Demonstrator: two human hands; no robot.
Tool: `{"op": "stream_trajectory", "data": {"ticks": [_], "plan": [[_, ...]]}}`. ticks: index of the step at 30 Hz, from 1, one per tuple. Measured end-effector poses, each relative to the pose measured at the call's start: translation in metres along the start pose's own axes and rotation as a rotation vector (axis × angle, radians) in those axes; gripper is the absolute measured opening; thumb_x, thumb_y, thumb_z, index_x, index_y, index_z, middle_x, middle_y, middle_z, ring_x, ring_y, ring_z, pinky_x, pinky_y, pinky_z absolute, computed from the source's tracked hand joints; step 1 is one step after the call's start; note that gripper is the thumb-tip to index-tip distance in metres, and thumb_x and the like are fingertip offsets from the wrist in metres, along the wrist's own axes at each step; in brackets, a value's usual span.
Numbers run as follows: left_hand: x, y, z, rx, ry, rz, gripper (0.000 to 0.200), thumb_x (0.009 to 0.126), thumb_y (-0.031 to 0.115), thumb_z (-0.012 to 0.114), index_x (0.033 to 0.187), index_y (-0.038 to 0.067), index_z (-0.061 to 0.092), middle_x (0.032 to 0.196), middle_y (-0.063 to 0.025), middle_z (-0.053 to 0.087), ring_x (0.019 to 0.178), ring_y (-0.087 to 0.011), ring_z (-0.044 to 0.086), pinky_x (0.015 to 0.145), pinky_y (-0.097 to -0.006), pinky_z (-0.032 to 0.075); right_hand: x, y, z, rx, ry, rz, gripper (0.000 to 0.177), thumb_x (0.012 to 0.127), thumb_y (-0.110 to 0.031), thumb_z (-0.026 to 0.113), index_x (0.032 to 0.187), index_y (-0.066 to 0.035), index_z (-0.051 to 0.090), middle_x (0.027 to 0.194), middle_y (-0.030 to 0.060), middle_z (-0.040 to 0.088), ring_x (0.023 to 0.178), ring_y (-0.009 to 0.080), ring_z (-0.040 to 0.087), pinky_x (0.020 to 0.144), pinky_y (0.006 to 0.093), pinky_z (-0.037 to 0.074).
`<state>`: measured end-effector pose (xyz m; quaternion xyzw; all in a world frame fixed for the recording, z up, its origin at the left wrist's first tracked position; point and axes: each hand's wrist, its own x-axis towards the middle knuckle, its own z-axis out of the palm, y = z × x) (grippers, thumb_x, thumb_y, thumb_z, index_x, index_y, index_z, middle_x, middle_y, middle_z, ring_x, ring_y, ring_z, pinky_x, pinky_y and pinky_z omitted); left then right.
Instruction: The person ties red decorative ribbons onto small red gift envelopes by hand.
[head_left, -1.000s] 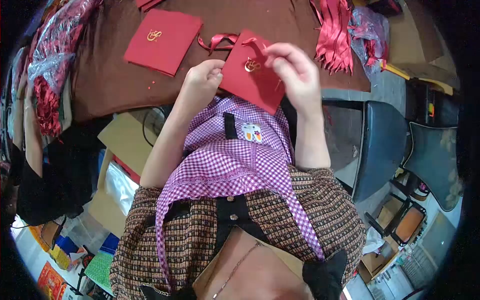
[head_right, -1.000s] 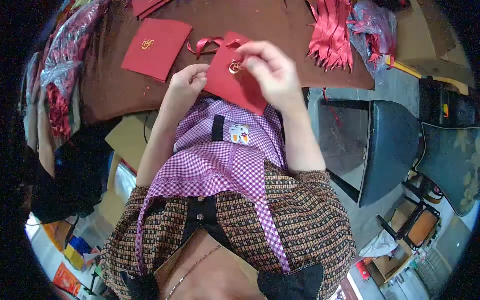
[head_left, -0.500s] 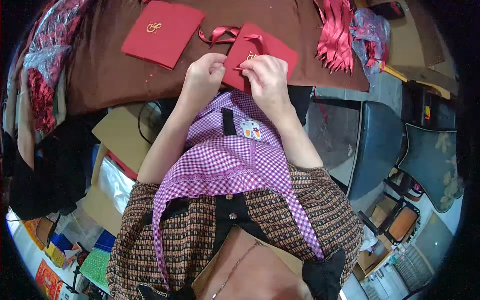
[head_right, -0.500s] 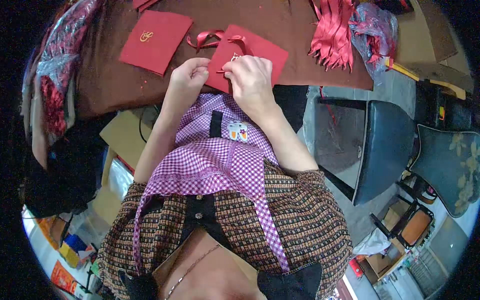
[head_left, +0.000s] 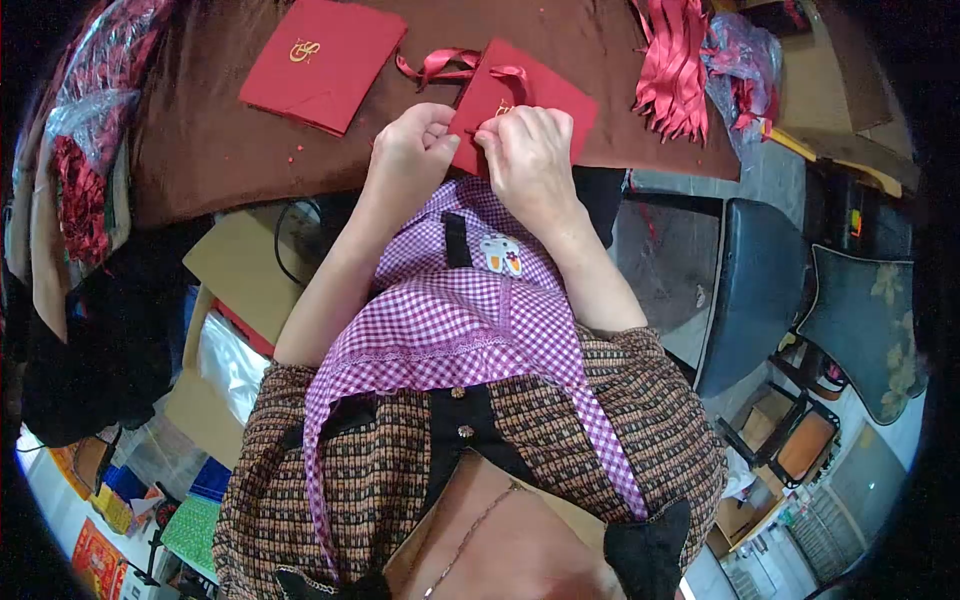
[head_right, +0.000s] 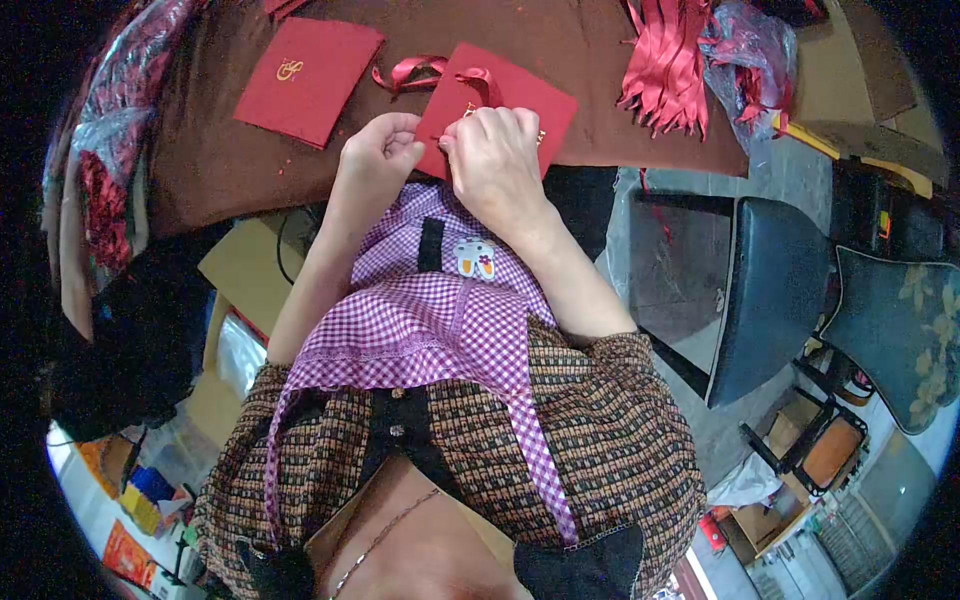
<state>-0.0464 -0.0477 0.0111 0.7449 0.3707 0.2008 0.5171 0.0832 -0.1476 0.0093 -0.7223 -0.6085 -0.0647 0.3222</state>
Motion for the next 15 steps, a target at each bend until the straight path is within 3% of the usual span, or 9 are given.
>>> {"op": "stream_trajectory", "data": {"ticks": [8,10,15], "plan": [[-0.0055,0.0076,0.0061,0.029,0.068,0.037,0.026,0.080,0.001,0.066,0.105,-0.005,0.063,0.084,-0.0061,0.065,0.074,-0.0093,0.058,0.070,-0.0245,0.050,-0.0008,-0.0082,0.0003,0.009,0.044,0.000,0.011,0.078,-0.011,0.068,0.079,-0.005,0.059,0.075,0.0079,0.059,0.076,0.0252,0.058,0.075,0.0391,0.038],[-0.0057,0.0067,0.0068,0.032,0.103,0.071,0.021,0.079,0.001,0.064,0.100,-0.004,0.064,0.085,-0.0158,0.068,0.074,-0.0210,0.066,0.070,-0.0325,0.054,-0.0014,-0.0083,0.0014,0.062,0.012,0.056,0.011,0.078,-0.010,0.068,0.078,-0.004,0.058,0.075,0.0086,0.059,0.075,0.0254,0.058,0.074,0.0390,0.038],[-0.0051,0.0066,0.0072,0.032,0.091,0.076,0.021,0.080,0.001,0.063,0.100,-0.004,0.064,0.085,-0.0161,0.068,0.074,-0.0210,0.066,0.070,-0.0324,0.054,-0.0021,-0.0064,0.0061,0.176,-0.017,0.143,0.009,0.078,-0.008,0.066,0.078,-0.004,0.058,0.074,0.0103,0.060,0.073,0.0262,0.058,0.072,0.0389,0.038]]}}
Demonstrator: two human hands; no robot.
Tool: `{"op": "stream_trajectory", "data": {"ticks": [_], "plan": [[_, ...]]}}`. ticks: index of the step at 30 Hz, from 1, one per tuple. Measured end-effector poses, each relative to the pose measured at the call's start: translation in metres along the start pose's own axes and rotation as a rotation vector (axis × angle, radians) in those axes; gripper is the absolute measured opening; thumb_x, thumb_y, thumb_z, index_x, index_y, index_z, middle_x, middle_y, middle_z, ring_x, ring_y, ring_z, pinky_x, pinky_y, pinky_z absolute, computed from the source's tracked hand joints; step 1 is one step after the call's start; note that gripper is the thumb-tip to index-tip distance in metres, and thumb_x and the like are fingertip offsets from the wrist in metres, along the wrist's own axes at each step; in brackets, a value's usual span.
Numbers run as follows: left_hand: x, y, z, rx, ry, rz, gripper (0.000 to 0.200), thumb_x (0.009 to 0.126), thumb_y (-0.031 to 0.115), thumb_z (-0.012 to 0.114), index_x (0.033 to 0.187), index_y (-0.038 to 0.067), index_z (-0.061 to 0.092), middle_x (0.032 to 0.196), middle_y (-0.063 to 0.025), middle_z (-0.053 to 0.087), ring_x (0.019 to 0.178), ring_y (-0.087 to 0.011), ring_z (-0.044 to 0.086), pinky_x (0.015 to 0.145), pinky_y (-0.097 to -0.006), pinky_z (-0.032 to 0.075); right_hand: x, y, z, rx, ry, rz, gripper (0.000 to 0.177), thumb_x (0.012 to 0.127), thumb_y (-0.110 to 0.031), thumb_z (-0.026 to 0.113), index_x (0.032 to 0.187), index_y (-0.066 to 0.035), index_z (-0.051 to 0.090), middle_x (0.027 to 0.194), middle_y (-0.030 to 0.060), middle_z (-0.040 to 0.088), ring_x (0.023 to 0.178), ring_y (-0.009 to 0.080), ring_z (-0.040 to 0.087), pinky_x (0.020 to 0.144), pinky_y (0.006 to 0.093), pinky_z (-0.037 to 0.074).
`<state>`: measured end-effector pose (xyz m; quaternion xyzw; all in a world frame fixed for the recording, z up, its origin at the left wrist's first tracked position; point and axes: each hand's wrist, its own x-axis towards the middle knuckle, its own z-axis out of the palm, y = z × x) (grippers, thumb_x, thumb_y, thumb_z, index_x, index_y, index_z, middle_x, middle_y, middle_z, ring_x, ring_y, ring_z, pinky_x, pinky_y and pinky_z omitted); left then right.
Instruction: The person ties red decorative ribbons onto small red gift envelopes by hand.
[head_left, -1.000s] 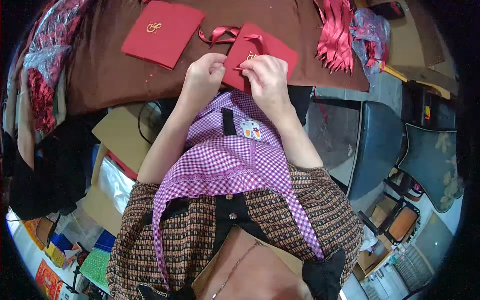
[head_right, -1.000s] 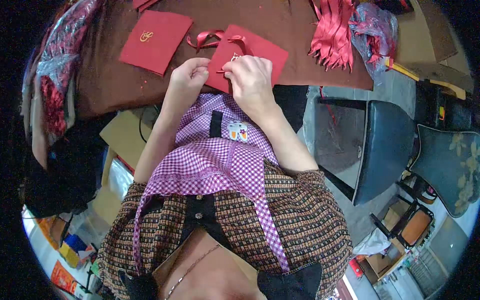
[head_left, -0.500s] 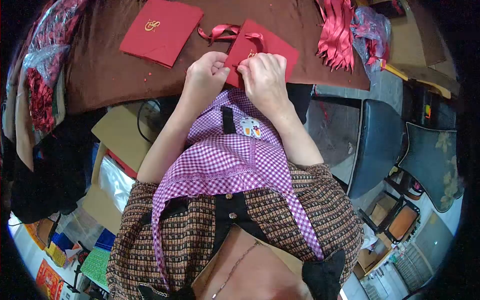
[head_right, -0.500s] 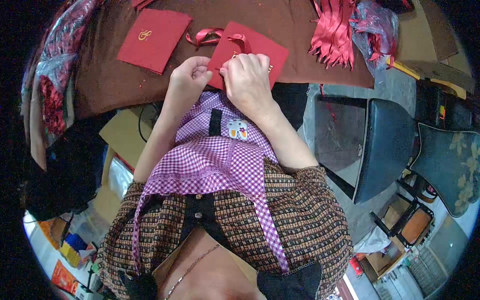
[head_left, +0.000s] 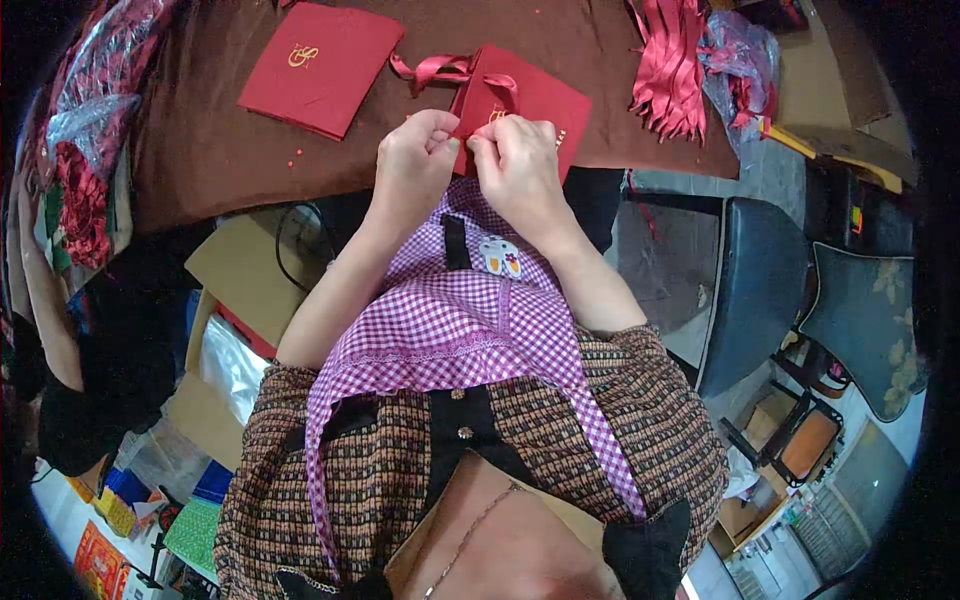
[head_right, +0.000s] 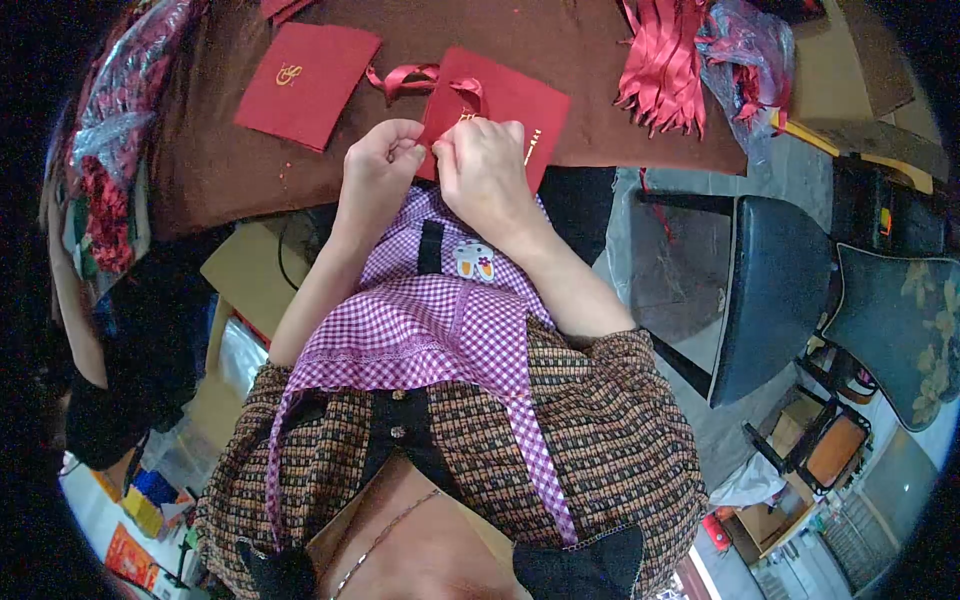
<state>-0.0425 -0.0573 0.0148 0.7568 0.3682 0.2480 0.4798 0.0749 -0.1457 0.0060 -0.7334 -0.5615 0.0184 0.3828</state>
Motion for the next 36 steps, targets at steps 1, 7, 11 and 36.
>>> {"op": "stream_trajectory", "data": {"ticks": [1,7,11,36], "plan": [[0.000,-0.002,0.001,-0.014,0.005,0.009,0.021,0.080,0.001,0.063,0.100,-0.004,0.064,0.084,-0.0163,0.068,0.074,-0.0210,0.066,0.070,-0.0323,0.054,0.000,0.000,0.002,-0.023,0.025,-0.039,0.009,0.078,-0.008,0.066,0.078,-0.004,0.057,0.074,0.0101,0.060,0.072,0.0262,0.058,0.072,0.0388,0.038],[0.000,0.000,0.002,-0.079,-0.021,-0.054,0.021,0.080,0.001,0.062,0.100,-0.005,0.064,0.084,-0.0165,0.068,0.075,-0.0200,0.067,0.070,-0.0317,0.054,-0.002,0.006,0.013,-0.159,0.076,-0.200,0.011,0.077,-0.006,0.068,0.081,-0.004,0.058,0.077,0.0085,0.059,0.078,0.0250,0.058,0.076,0.0398,0.038],[0.005,-0.002,0.000,-0.074,-0.007,0.019,0.022,0.080,0.001,0.062,0.101,-0.006,0.063,0.084,-0.0162,0.068,0.075,-0.0191,0.066,0.070,-0.0317,0.054,0.005,0.004,0.003,-0.164,0.018,-0.129,0.012,0.078,-0.010,0.068,0.087,-0.005,0.061,0.081,0.0062,0.060,0.083,0.0235,0.059,0.080,0.0387,0.038],[0.022,-0.024,-0.006,0.048,-0.127,0.243,0.019,0.078,0.004,0.063,0.096,0.004,0.067,0.078,-0.0128,0.057,0.074,-0.0287,0.058,0.069,-0.0379,0.048,0.004,0.018,-0.002,-0.005,0.035,-0.095,0.006,0.075,-0.008,0.066,0.078,-0.007,0.061,0.078,0.0052,0.059,0.083,0.0240,0.058,0.080,0.0382,0.037]]}}
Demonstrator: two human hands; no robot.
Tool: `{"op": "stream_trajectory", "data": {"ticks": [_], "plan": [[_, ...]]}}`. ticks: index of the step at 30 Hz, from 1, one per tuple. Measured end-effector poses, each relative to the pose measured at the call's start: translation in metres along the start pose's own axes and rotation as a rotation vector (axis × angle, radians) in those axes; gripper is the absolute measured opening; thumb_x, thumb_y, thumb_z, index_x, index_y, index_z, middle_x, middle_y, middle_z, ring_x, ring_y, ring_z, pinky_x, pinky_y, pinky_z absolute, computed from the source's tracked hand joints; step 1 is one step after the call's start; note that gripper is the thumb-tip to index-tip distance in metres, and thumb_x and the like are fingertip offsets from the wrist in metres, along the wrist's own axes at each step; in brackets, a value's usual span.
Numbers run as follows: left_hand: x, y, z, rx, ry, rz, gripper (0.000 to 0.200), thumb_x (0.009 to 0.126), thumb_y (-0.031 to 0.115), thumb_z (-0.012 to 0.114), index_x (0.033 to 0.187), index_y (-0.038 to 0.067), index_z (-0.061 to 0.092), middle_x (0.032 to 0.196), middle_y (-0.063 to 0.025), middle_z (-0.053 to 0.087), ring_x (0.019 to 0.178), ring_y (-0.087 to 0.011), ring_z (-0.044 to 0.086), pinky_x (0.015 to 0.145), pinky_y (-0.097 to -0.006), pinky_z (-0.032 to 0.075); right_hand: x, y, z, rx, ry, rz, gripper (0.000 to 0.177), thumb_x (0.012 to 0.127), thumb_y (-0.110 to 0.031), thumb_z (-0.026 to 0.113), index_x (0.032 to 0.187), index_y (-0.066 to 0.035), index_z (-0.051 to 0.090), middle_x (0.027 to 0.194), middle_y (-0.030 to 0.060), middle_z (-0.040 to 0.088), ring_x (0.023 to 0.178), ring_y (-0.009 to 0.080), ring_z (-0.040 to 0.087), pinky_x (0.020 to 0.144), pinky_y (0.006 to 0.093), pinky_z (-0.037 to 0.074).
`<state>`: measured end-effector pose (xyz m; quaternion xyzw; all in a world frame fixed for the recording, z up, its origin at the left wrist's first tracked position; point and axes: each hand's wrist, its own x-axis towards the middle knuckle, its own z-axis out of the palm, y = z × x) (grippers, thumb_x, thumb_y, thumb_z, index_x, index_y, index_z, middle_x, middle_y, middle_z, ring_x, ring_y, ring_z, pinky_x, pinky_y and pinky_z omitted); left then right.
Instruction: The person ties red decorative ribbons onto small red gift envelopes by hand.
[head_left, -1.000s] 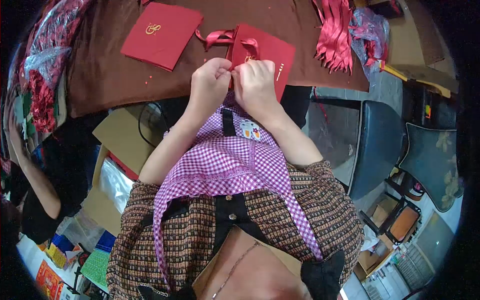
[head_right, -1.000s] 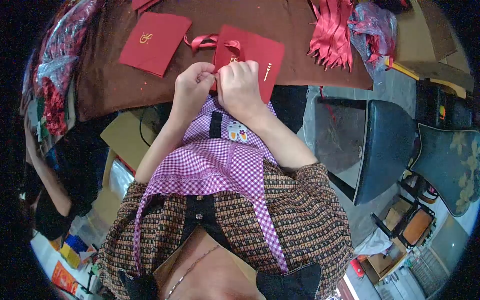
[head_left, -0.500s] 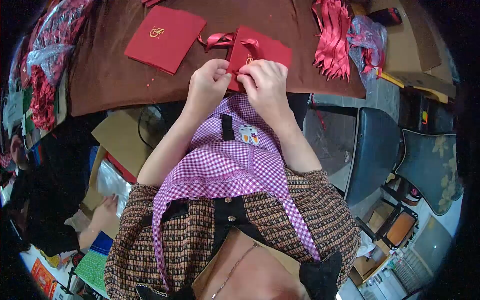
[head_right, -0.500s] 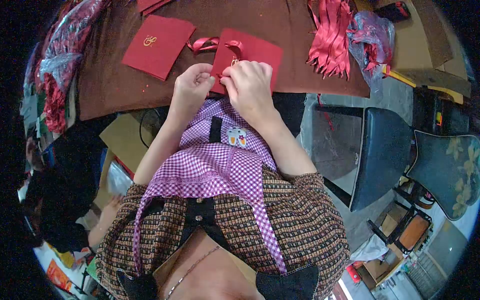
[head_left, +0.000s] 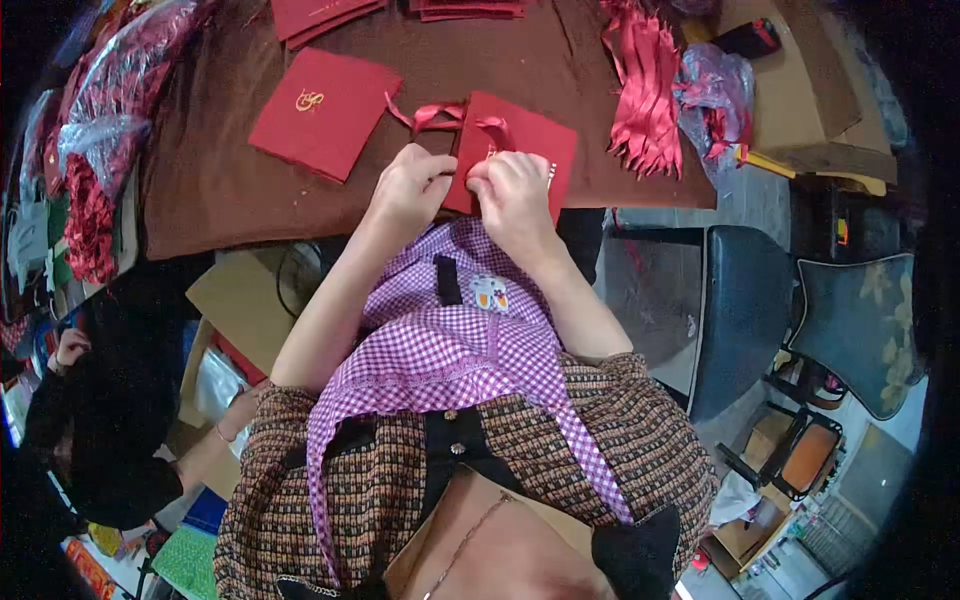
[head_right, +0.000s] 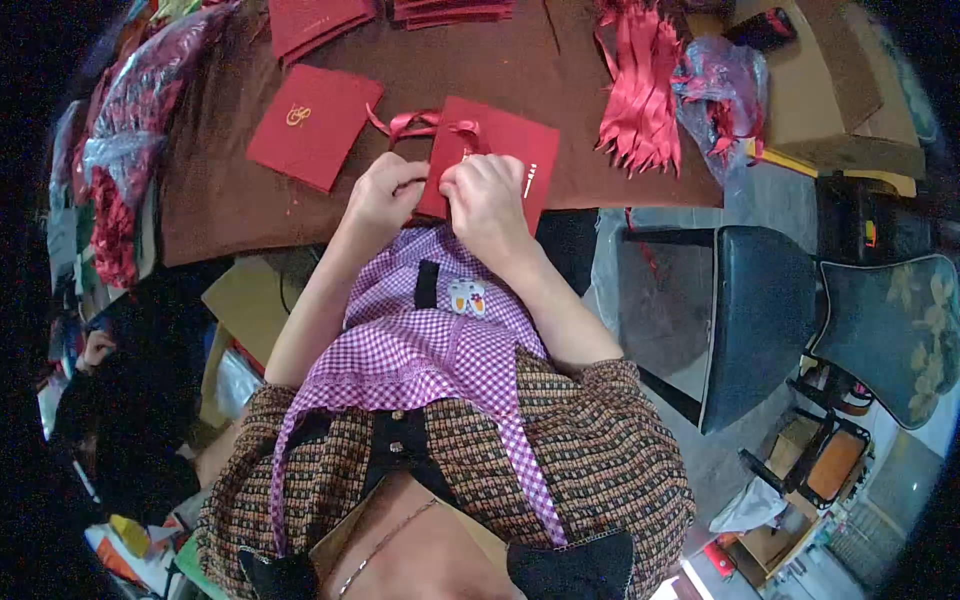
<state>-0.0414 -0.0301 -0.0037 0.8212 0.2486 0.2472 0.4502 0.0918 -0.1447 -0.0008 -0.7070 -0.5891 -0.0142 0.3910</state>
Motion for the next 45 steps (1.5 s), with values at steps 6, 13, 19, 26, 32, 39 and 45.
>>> {"op": "stream_trajectory", "data": {"ticks": [6,13,19,26,32,39,45], "plan": [[-0.001,0.004,-0.006,0.086,-0.075,0.080,0.013,0.081,0.004,0.058,0.092,-0.002,0.061,0.087,-0.0172,0.057,0.084,-0.0330,0.058,0.075,-0.0403,0.048,0.023,-0.008,-0.033,0.028,-0.181,-0.099,0.016,0.078,-0.010,0.064,0.094,-0.007,0.063,0.095,0.0073,0.063,0.096,0.0234,0.057,0.090,0.0401,0.036],[-0.002,0.033,-0.021,0.188,-0.101,0.426,0.004,0.085,0.000,0.052,0.086,-0.002,0.055,0.089,-0.0175,0.054,0.084,-0.0333,0.055,0.075,-0.0408,0.047,0.082,-0.013,-0.065,-0.059,-0.491,-0.496,0.020,0.079,-0.009,0.062,0.099,-0.008,0.064,0.095,0.0048,0.066,0.095,0.0219,0.057,0.098,0.0385,0.034],[-0.005,0.048,-0.035,0.250,-0.307,0.510,0.012,0.076,-0.006,0.051,0.087,-0.002,0.053,0.088,-0.0148,0.053,0.085,-0.0309,0.055,0.076,-0.0394,0.046,0.092,-0.007,-0.064,-0.108,-0.949,-0.491,0.008,0.083,-0.015,0.062,0.080,-0.008,0.064,0.078,0.0042,0.064,0.085,0.0207,0.057,0.098,0.0379,0.033],[0.016,0.023,-0.079,0.367,-0.277,0.299,0.007,0.083,0.002,0.054,0.089,0.000,0.057,0.088,-0.0158,0.054,0.088,-0.0348,0.054,0.077,-0.0412,0.046,0.082,0.007,-0.073,0.004,-1.023,-0.409,0.007,0.084,-0.013,0.060,0.079,-0.008,0.062,0.076,0.0037,0.062,0.084,0.0199,0.059,0.100,0.0385,0.033],[0.009,0.015,-0.106,0.319,-0.108,0.121,0.010,0.083,0.003,0.059,0.092,-0.002,0.056,0.091,-0.0154,0.056,0.086,-0.0344,0.057,0.077,-0.0369,0.048,0.088,0.015,-0.090,0.041,-0.963,-0.179,0.013,0.088,-0.020,0.061,0.091,-0.008,0.066,0.088,0.0041,0.066,0.108,0.0323,0.045,0.093,0.0410,0.041],[-0.022,0.016,-0.074,-0.137,0.222,-0.327,0.024,0.091,0.012,0.057,0.110,-0.003,0.059,0.094,-0.0084,0.066,0.084,-0.0150,0.062,0.072,-0.0281,0.050,0.083,0.019,-0.085,0.085,-0.670,-0.147,0.011,0.086,-0.015,0.062,0.089,-0.005,0.066,0.075,0.0059,0.062,0.082,0.0202,0.058,0.100,0.0374,0.033],[-0.028,0.053,-0.031,-0.811,-0.118,-0.422,0.037,0.097,0.018,0.051,0.124,-0.007,0.051,0.114,-0.0123,0.062,0.102,-0.0151,0.059,0.091,-0.0295,0.046,0.079,-0.001,-0.069,0.197,-0.422,-0.249,0.012,0.086,-0.011,0.061,0.093,-0.005,0.068,0.082,0.0082,0.065,0.086,0.0241,0.060,0.092,0.0362,0.041]]}}
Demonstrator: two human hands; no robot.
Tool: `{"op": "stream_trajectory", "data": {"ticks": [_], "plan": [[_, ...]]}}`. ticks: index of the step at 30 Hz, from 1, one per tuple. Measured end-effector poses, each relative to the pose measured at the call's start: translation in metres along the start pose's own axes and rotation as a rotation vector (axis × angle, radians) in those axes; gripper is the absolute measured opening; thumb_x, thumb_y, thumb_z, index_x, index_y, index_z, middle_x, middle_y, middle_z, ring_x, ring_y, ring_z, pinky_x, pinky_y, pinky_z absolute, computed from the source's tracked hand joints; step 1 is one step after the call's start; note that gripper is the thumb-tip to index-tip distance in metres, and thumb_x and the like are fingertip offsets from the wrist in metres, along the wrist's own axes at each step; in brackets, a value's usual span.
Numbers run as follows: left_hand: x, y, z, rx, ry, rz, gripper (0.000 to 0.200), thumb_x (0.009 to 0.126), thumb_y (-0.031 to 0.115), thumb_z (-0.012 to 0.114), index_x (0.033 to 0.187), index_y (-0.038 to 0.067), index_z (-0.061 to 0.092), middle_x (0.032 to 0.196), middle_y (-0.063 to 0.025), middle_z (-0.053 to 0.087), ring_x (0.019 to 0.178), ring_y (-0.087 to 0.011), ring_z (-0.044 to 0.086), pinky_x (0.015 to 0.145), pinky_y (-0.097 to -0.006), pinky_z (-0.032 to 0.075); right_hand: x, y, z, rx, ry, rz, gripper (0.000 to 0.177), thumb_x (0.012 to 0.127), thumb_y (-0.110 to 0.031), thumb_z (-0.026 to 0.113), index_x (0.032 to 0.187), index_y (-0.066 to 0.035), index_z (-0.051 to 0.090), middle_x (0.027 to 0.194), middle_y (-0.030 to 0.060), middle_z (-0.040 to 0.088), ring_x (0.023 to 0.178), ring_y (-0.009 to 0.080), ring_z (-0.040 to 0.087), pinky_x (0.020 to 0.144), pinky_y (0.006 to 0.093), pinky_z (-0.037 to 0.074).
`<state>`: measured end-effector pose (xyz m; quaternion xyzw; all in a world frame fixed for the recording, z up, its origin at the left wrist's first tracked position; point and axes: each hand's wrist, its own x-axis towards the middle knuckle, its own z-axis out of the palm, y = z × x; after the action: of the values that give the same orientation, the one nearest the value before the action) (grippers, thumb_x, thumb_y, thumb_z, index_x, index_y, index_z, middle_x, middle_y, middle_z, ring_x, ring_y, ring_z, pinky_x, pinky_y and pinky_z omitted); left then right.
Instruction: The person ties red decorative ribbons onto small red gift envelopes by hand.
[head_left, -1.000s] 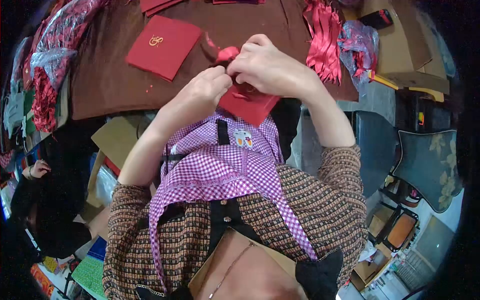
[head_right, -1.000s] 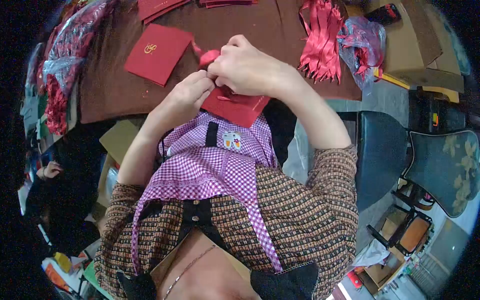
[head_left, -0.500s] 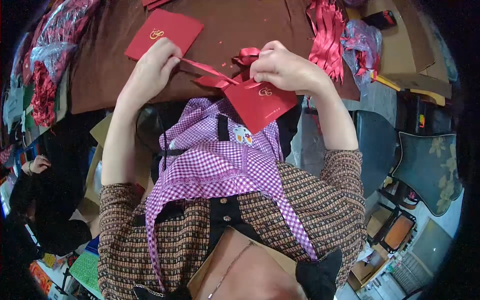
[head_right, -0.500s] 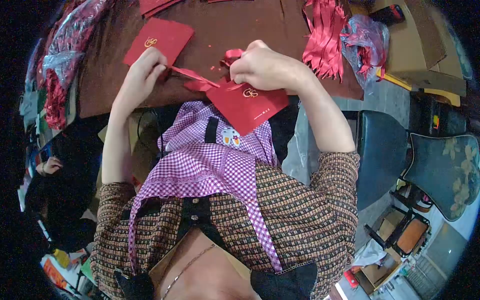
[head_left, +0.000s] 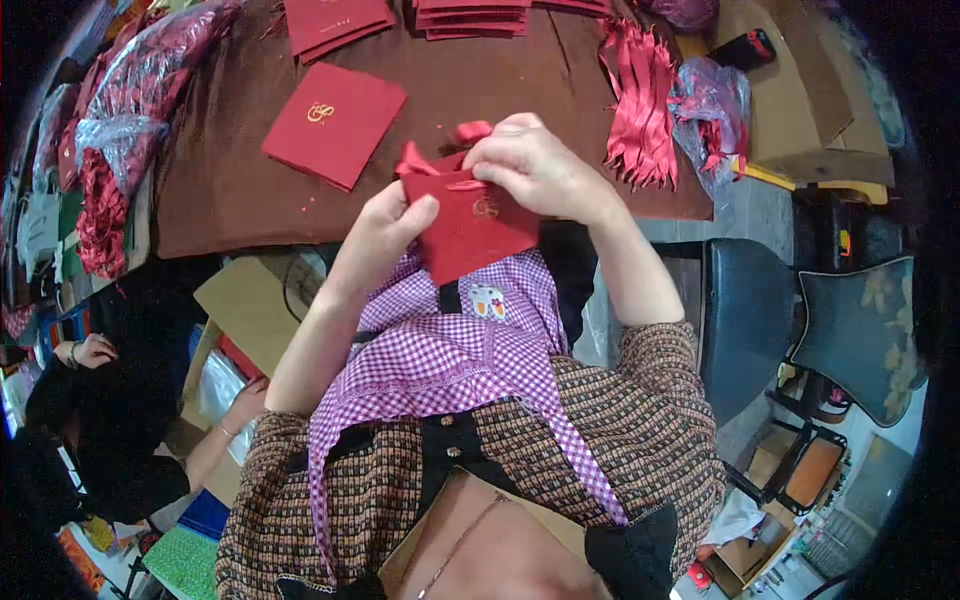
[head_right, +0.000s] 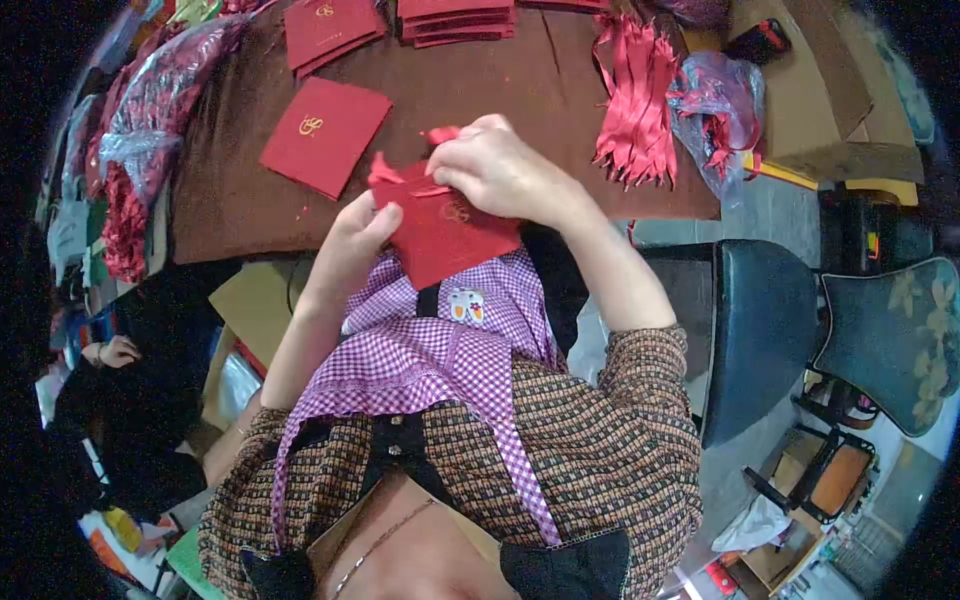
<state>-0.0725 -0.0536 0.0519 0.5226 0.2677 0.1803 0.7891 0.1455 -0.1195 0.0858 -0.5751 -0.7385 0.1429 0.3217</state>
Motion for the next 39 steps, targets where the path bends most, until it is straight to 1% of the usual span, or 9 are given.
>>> {"op": "stream_trajectory", "data": {"ticks": [4,10,19,25,27,32,36,37,39], "plan": [[0.008,-0.001,-0.003,-0.325,0.031,0.017,0.034,0.099,0.018,0.046,0.123,-0.007,0.050,0.118,-0.0142,0.060,0.105,-0.0184,0.060,0.094,-0.0316,0.046,-0.005,0.011,-0.004,0.505,0.485,0.342,0.016,0.090,-0.003,0.055,0.101,0.002,0.066,0.098,0.0062,0.068,0.097,0.0126,0.061,0.085,0.0247,0.048],[0.012,-0.007,-0.010,-0.327,0.032,0.038,0.034,0.099,0.018,0.045,0.121,-0.007,0.051,0.117,-0.0147,0.061,0.105,-0.0201,0.061,0.094,-0.0334,0.047,-0.027,0.024,0.004,0.601,0.404,0.514,0.030,0.088,-0.005,0.062,0.117,0.003,0.058,0.111,0.0087,0.064,0.103,0.0139,0.059,0.090,0.0272,0.048],[0.022,-0.002,-0.021,-0.544,0.135,0.057,0.036,0.097,0.019,0.049,0.119,-0.009,0.050,0.118,-0.0175,0.060,0.105,-0.0246,0.061,0.093,-0.0377,0.048,-0.058,-0.059,-0.019,-0.183,-0.071,-0.018,0.060,0.067,-0.031,0.076,0.120,-0.007,0.060,0.127,0.0100,0.058,0.126,0.0285,0.046,0.106,0.0491,0.029],[0.013,0.041,-0.016,-0.567,0.146,0.130,0.045,0.101,0.036,0.042,0.120,-0.004,0.052,0.109,-0.0140,0.063,0.098,-0.0242,0.063,0.087,-0.0380,0.051,-0.032,-0.053,-0.017,-0.395,0.156,-0.143,0.046,0.070,0.007,0.055,0.113,-0.006,0.064,0.115,0.0098,0.065,0.111,0.0266,0.059,0.098,0.0436,0.040],[0.000,0.052,-0.041,-0.484,0.039,0.078,0.051,0.099,0.046,0.040,0.112,-0.002,0.054,0.087,-0.0126,0.065,0.069,-0.0223,0.065,0.056,-0.0333,0.053,-0.007,-0.047,-0.030,-0.289,0.161,-0.144,0.045,0.069,0.008,0.052,0.111,-0.004,0.065,0.114,0.0124,0.065,0.109,0.0279,0.060,0.095,0.0413,0.043],[-0.024,0.043,-0.083,0.131,0.533,0.192,0.039,0.098,0.031,0.050,0.073,0.003,0.060,0.066,-0.0053,0.062,0.056,-0.0117,0.057,0.050,-0.0221,0.044,0.097,-0.018,-0.051,0.026,0.328,-0.122,0.037,0.081,0.010,0.052,0.115,-0.001,0.064,0.113,0.0126,0.066,0.110,0.0218,0.061,0.096,0.0317,0.046],[-0.039,0.028,-0.088,0.379,0.449,0.198,0.030,0.095,0.022,0.053,0.075,0.000,0.060,0.063,-0.0006,0.058,0.059,-0.0093,0.054,0.055,-0.0208,0.042,0.186,-0.047,-0.081,0.093,0.374,-0.082,0.039,0.079,0.007,0.052,0.117,-0.001,0.060,0.109,0.0200,0.065,0.104,0.0263,0.063,0.088,0.0304,0.048],[-0.042,0.015,-0.088,0.348,0.415,0.125,0.012,0.091,0.009,0.057,0.087,-0.002,0.062,0.076,-0.0032,0.060,0.067,-0.0095,0.055,0.060,-0.0222,0.045,0.211,-0.023,-0.061,-0.183,0.759,-0.472,0.037,0.080,0.008,0.048,0.115,0.001,0.060,0.104,0.0195,0.065,0.099,0.0272,0.065,0.085,0.0333,0.049],[-0.044,0.005,-0.077,0.481,0.360,0.296,0.018,0.084,-0.003,0.060,0.101,-0.001,0.061,0.093,-0.0065,0.058,0.074,-0.0106,0.057,0.065,-0.0242,0.048,0.244,-0.009,-0.040,0.041,0.679,-0.376,0.037,0.078,0.008,0.050,0.112,0.001,0.061,0.104,0.0196,0.065,0.099,0.0310,0.064,0.084,0.0356,0.050]]}}
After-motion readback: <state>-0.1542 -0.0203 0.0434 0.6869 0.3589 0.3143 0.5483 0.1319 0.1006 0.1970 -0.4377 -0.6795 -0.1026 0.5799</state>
